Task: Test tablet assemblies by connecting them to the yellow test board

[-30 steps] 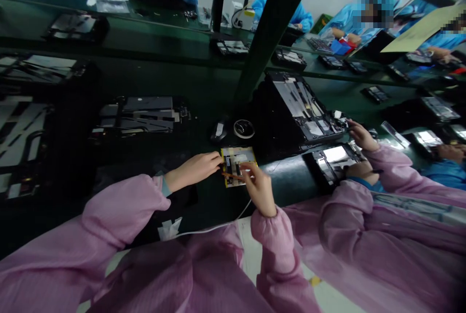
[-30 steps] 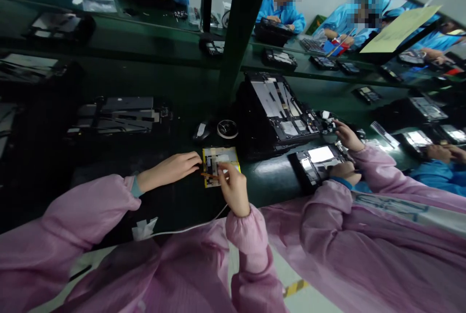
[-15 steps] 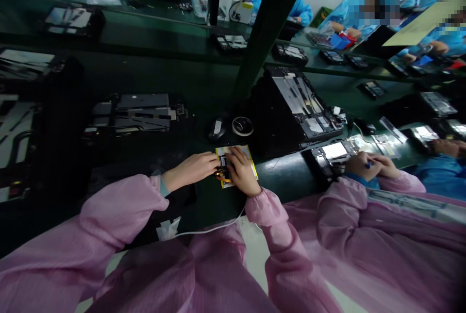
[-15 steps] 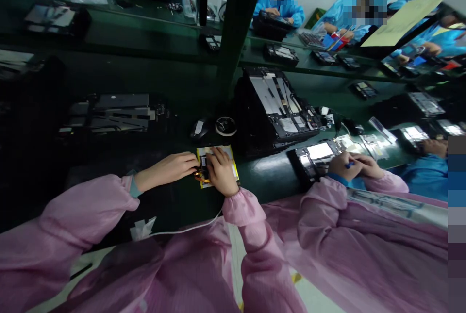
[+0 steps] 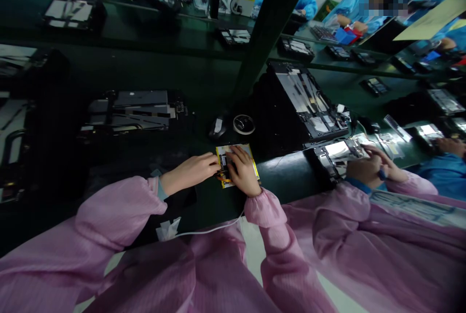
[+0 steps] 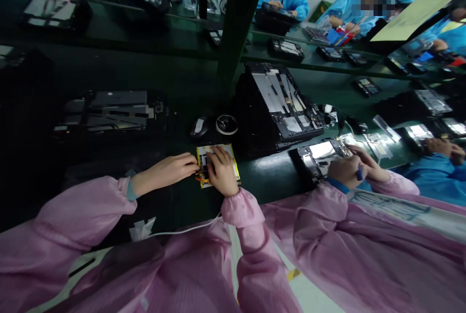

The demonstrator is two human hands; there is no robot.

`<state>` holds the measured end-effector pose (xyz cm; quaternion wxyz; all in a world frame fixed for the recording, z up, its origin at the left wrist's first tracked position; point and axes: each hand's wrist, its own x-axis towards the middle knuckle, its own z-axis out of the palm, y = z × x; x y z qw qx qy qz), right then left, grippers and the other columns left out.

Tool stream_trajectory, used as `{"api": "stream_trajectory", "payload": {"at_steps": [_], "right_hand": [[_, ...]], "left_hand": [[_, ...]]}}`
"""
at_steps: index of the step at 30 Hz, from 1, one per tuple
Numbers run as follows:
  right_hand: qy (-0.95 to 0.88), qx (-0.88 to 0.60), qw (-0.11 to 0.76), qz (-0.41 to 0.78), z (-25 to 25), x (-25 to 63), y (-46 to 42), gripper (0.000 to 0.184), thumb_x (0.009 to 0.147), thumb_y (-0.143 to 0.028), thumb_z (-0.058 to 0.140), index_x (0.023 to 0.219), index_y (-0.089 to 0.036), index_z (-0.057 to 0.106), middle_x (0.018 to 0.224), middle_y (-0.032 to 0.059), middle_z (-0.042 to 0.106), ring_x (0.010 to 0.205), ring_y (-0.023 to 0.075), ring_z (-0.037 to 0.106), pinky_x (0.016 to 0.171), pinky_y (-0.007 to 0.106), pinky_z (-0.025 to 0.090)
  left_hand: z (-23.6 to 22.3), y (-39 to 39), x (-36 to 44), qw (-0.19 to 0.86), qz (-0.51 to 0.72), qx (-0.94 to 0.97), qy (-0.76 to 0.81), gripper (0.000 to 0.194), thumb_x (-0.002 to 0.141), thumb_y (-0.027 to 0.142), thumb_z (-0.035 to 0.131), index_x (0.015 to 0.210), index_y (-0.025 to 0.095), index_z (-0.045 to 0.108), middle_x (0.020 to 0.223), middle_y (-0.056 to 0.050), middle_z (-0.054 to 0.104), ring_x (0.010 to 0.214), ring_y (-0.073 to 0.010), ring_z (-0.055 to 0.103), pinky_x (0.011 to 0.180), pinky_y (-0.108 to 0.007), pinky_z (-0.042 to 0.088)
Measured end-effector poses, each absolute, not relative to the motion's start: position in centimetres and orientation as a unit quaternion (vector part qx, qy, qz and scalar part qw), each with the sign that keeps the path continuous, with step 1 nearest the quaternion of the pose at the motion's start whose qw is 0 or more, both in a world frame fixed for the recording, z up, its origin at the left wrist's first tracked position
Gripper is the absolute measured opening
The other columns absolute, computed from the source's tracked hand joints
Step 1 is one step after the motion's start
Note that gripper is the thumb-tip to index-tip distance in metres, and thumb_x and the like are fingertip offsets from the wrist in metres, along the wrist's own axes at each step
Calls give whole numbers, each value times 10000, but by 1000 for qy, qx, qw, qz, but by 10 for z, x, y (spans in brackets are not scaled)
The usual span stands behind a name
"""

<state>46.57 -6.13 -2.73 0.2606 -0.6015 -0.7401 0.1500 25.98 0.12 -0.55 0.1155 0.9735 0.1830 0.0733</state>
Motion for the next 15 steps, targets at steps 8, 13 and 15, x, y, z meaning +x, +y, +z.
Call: {"api": "stream_trajectory", "payload": {"at_steps": [8,13,15], "right_hand": [[-739,-604,258,148,-28,466,-62,361,893,-185,483,1238,-209,590,1393,98,521,1358,267,384,1104,494,347],[-741,-603,259,144,-26,466,-61,356,887,-179,490,1226,-205,597,1387,101,526,1349,264,393,1100,494,349],[-741,-603,261,140,-26,465,-62,351,887,-178,491,1221,-194,599,1384,105,528,1341,263,402,1101,488,347]], "left_hand": [[-2,1,261,106,60,975,186,222,946,143,422,998,151,638,1006,-79,591,939,-179,550,800,-293,515],[0,1,261,109,56,974,188,221,939,127,431,1019,140,637,1012,-85,592,957,-191,555,782,-296,523],[-1,0,261,109,56,975,187,211,933,114,437,1006,137,633,1019,-85,593,953,-192,554,775,-294,521]]}}
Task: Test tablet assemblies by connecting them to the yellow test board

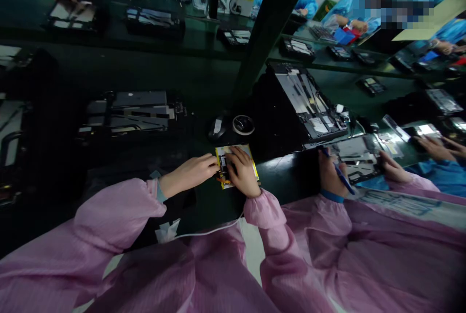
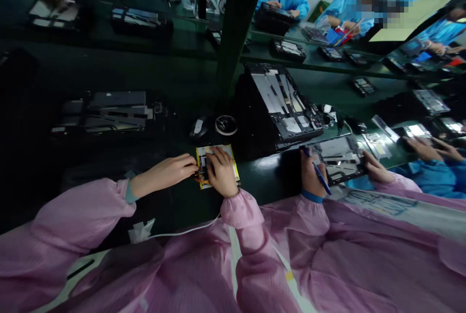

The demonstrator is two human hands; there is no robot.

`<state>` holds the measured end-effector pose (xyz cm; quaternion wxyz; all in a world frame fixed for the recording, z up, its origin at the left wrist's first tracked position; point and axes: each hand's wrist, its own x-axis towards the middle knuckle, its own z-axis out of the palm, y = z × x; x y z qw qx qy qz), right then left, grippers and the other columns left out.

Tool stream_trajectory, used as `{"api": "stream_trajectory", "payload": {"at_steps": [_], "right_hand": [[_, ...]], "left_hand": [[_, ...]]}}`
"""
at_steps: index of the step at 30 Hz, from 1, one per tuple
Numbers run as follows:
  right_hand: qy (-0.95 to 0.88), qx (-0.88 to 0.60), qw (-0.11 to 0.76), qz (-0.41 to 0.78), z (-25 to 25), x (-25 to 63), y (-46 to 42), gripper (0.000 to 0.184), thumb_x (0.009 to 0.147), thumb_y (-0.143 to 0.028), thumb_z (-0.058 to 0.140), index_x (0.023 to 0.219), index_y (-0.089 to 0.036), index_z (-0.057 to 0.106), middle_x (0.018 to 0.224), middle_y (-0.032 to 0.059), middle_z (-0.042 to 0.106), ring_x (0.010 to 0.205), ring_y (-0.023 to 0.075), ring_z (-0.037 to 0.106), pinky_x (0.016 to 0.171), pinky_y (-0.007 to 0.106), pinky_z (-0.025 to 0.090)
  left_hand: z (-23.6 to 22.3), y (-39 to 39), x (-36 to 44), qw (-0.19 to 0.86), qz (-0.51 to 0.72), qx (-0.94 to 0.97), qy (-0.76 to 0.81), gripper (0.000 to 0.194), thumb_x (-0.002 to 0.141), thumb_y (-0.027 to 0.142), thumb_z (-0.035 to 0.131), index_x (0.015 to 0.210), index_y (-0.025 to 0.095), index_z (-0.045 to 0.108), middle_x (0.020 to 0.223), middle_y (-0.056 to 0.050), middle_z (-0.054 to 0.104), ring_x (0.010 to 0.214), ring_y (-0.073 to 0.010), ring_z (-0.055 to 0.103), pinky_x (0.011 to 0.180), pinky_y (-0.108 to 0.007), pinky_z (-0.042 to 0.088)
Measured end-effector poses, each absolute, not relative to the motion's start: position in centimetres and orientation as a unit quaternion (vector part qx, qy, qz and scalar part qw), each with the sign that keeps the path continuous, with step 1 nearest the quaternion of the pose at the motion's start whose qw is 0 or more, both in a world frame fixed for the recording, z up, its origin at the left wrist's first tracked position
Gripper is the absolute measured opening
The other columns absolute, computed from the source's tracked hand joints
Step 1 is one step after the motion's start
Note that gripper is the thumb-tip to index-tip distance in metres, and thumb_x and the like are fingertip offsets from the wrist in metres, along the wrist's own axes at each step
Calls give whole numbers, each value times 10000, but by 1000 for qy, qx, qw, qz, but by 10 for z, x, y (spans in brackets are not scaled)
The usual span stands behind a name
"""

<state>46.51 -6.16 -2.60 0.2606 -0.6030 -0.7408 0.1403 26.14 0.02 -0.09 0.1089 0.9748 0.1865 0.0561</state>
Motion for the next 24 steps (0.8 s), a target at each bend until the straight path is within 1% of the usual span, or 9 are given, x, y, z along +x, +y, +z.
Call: {"api": "stream_trajectory", "payload": {"at_steps": [6,9,12,18,24], "right_hand": [[-739,-598,269,153,-25,467,-64,358,867,-166,505,1212,-203,594,1392,100,526,1371,274,373,1106,511,326],[-751,-574,274,180,-24,471,-65,298,841,-142,510,1103,-209,637,1379,83,543,1395,271,347,1117,519,310],[-757,-559,281,190,-24,474,-66,232,831,-141,518,996,-206,668,1348,81,573,1394,268,354,1127,518,293],[-751,-562,286,194,-27,475,-66,241,825,-155,525,1006,-208,675,1313,87,600,1390,270,363,1123,528,287],[-749,-563,288,195,-28,475,-65,248,825,-169,527,1011,-215,684,1311,82,601,1388,265,366,1125,523,279]], "left_hand": [[-6,-2,264,104,79,975,181,187,912,73,446,990,143,602,1008,-77,599,963,-189,545,811,-294,493],[-8,-2,264,96,82,975,185,160,917,98,454,985,149,589,1009,-76,599,947,-191,549,790,-295,487],[-9,-1,264,91,79,974,194,137,924,132,464,975,152,589,970,-68,601,899,-191,556,778,-303,484],[-4,-1,265,114,91,972,182,133,931,137,466,958,139,597,987,-66,615,922,-189,558,807,-304,484],[-5,-3,266,144,100,964,198,177,961,169,422,977,131,594,1008,-71,619,947,-185,561,832,-303,484]]}}
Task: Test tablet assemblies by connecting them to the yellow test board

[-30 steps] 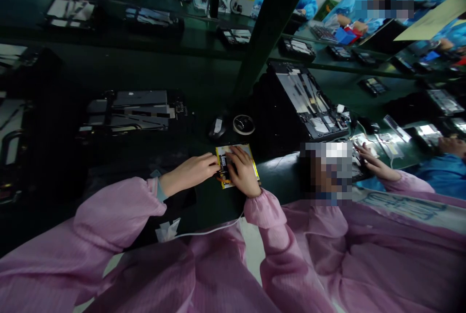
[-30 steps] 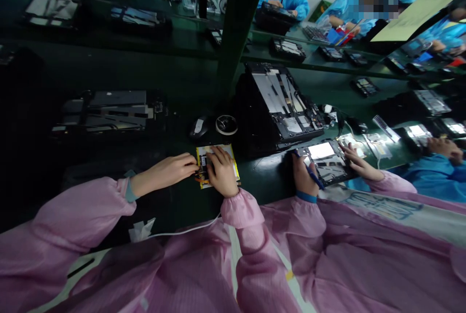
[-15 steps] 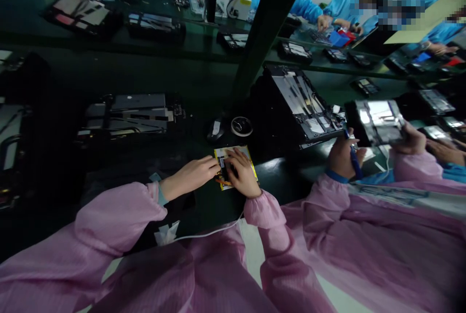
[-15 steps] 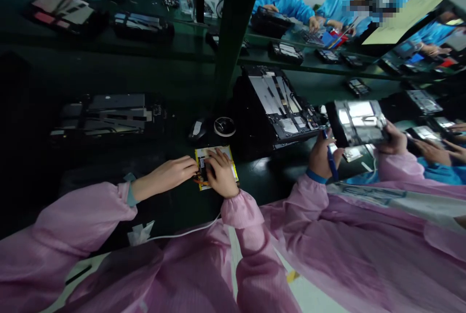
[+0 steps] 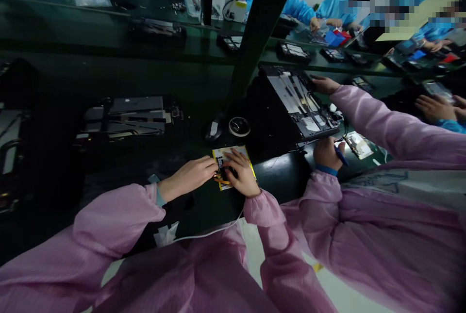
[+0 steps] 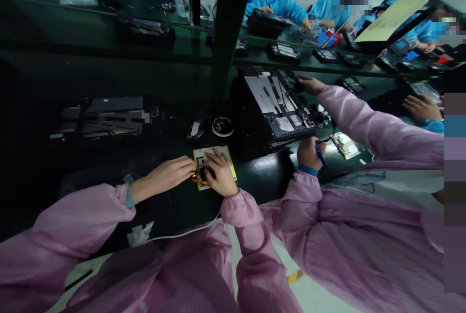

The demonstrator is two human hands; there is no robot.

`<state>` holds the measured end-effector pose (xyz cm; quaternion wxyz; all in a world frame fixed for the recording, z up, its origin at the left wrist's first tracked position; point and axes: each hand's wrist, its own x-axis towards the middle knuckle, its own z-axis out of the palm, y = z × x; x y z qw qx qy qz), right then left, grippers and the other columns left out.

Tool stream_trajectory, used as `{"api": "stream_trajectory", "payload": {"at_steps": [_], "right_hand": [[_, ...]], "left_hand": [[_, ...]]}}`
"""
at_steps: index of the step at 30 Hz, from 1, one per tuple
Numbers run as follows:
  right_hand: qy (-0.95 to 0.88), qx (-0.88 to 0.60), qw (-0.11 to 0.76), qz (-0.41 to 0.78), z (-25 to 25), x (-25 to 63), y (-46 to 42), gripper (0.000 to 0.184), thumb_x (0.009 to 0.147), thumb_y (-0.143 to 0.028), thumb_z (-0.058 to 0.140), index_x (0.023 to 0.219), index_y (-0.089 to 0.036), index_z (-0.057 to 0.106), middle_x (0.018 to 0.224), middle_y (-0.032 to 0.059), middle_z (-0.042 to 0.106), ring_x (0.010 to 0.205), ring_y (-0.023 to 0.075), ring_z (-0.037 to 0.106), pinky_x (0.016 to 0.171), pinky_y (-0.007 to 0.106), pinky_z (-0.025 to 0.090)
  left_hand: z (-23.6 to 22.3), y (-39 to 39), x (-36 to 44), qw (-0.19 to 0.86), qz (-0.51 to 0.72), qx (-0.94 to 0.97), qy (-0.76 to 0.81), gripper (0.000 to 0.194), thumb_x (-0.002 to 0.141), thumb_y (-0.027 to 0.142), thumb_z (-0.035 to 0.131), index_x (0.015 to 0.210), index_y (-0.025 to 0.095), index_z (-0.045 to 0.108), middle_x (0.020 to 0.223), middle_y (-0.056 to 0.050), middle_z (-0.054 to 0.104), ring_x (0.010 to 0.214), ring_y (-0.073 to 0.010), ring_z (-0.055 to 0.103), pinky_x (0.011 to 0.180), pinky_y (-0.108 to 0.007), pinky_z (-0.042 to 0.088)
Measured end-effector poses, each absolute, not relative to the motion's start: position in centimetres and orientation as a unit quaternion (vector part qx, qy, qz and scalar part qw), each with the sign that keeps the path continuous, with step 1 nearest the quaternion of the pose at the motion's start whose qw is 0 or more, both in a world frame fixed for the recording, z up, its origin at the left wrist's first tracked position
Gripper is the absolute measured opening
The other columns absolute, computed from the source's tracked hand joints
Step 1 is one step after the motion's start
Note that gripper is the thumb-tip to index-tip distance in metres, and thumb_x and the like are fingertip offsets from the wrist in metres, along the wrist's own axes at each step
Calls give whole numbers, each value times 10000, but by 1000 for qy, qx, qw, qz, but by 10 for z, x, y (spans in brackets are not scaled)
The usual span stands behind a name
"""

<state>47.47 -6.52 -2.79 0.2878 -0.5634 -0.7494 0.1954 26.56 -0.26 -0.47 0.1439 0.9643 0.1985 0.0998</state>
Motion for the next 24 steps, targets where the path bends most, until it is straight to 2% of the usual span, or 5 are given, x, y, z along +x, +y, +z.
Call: {"api": "stream_trajectory", "payload": {"at_steps": [7,16,24], "right_hand": [[-770,-546,266,194,-25,478,-67,236,849,-209,536,978,-234,732,1358,66,571,1419,278,309,1133,536,243],[-798,-534,219,173,-21,479,-70,233,895,-282,545,1030,-272,735,1378,41,558,1405,297,322,1125,560,226],[-809,-533,212,133,-14,460,-72,216,903,-245,511,994,-221,706,1300,80,612,1345,294,409,1117,566,254]], "left_hand": [[-11,-3,266,153,89,961,212,166,957,157,422,973,141,587,974,-64,612,927,-186,555,822,-306,485],[-13,-2,266,147,85,963,211,164,955,139,412,971,145,576,991,-60,604,930,-177,549,826,-291,479],[-12,-1,265,135,93,964,208,166,926,139,436,932,150,601,970,-71,604,890,-188,555,791,-318,496]]}}
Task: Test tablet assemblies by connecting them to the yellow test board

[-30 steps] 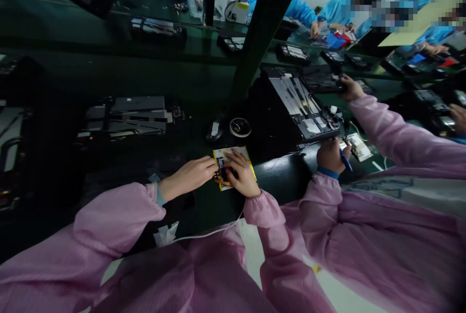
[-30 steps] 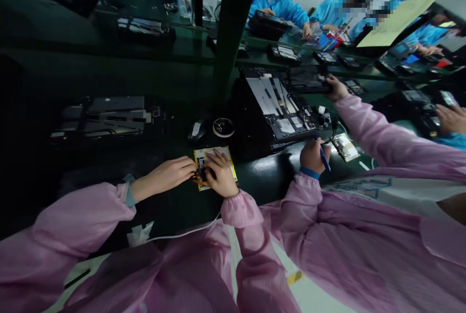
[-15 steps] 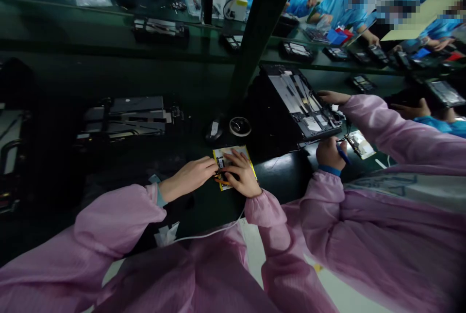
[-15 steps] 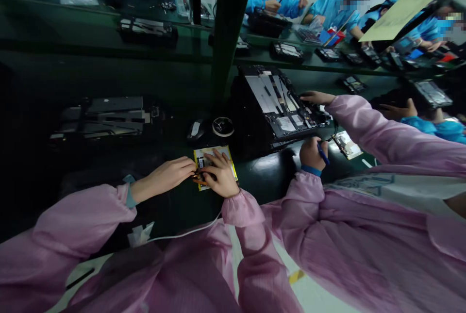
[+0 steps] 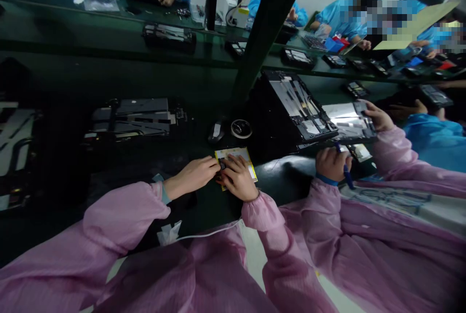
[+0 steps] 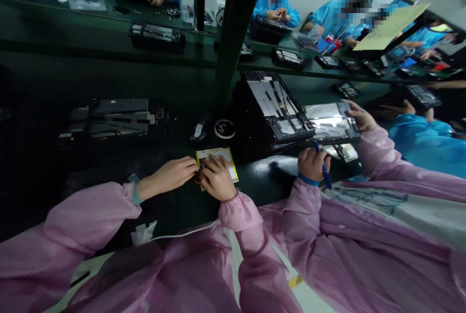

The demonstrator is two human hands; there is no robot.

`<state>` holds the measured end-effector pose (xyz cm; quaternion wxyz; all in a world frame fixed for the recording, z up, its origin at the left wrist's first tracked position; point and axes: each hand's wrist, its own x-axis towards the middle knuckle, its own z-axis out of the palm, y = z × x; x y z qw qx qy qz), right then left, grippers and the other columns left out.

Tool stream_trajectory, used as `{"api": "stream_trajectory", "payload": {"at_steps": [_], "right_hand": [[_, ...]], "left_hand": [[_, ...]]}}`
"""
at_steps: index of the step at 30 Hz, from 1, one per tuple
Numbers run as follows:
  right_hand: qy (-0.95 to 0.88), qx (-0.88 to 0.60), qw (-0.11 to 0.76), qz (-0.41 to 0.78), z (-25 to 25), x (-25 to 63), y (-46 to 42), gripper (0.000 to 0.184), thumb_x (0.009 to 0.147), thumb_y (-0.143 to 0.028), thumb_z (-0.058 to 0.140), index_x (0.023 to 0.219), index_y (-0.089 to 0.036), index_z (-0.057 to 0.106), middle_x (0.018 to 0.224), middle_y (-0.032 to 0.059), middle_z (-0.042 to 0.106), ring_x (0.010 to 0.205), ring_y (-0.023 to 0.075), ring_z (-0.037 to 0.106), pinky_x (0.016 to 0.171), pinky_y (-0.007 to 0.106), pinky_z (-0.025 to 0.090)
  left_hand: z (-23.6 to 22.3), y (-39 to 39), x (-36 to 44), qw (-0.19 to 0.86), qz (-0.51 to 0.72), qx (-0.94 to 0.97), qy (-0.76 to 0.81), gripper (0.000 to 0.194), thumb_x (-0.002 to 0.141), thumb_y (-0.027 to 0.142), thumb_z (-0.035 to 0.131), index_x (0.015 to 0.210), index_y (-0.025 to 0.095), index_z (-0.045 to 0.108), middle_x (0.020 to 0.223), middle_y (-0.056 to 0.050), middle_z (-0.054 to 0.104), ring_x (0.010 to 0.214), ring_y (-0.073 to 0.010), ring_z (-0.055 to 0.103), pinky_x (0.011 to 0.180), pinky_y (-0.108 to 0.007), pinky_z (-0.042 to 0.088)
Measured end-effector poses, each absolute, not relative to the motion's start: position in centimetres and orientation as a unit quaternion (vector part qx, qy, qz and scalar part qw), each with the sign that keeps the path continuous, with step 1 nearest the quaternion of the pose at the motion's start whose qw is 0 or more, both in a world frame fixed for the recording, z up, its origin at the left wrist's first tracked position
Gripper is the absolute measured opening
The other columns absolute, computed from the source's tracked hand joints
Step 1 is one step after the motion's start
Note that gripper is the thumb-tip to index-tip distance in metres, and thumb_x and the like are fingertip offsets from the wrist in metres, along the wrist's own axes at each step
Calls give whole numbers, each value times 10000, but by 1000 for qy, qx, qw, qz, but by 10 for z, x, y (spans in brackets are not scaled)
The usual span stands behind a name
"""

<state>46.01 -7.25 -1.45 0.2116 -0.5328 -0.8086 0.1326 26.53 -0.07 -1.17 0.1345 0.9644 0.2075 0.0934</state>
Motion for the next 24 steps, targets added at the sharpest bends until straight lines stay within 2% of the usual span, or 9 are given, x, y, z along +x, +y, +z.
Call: {"api": "stream_trajectory", "payload": {"at_steps": [5,8,10,14,18,21,24], "right_hand": [[-729,-581,334,139,6,490,-83,311,943,-283,433,1161,-217,644,1250,99,627,1255,251,506,1054,465,396],[-636,-669,372,92,11,512,-109,305,956,-282,407,1142,-210,638,1097,96,671,1069,234,602,939,406,477],[-612,-706,346,83,6,519,-130,286,947,-291,433,1126,-205,639,1015,90,676,954,229,620,875,391,497],[-632,-724,264,79,-12,516,-160,284,903,-311,537,1142,-187,630,1031,111,652,967,261,574,877,420,482],[-632,-732,238,84,-19,507,-168,280,872,-274,592,1130,-174,630,933,98,652,901,245,568,837,394,484],[-619,-710,301,149,-17,498,-168,188,891,-250,550,1039,-185,644,850,51,653,808,183,586,790,319,484],[-562,-644,433,287,-16,485,-164,196,891,-364,566,902,-183,641,758,0,628,675,121,568,690,253,476]], "left_hand": [[-10,-1,266,144,136,963,185,230,940,166,420,992,145,643,1025,-95,624,944,-192,559,881,-348,476],[-5,-4,268,169,147,957,182,260,961,246,423,955,156,666,1054,-93,633,977,-196,561,913,-373,452],[0,-6,271,192,145,953,186,249,952,301,461,930,165,669,1049,-86,640,993,-202,567,922,-384,441],[10,-11,275,250,150,938,187,211,923,330,502,873,179,640,944,-61,659,939,-200,591,920,-388,442],[24,-19,271,358,169,890,226,221,894,395,507,876,202,613,907,-44,673,888,-203,622,831,-327,484],[33,-28,263,437,140,849,261,281,876,472,507,888,228,646,921,-30,707,881,-212,655,821,-297,492],[33,-33,256,476,126,829,264,324,860,515,510,902,250,692,947,-14,725,920,-220,664,854,-282,491]]}}
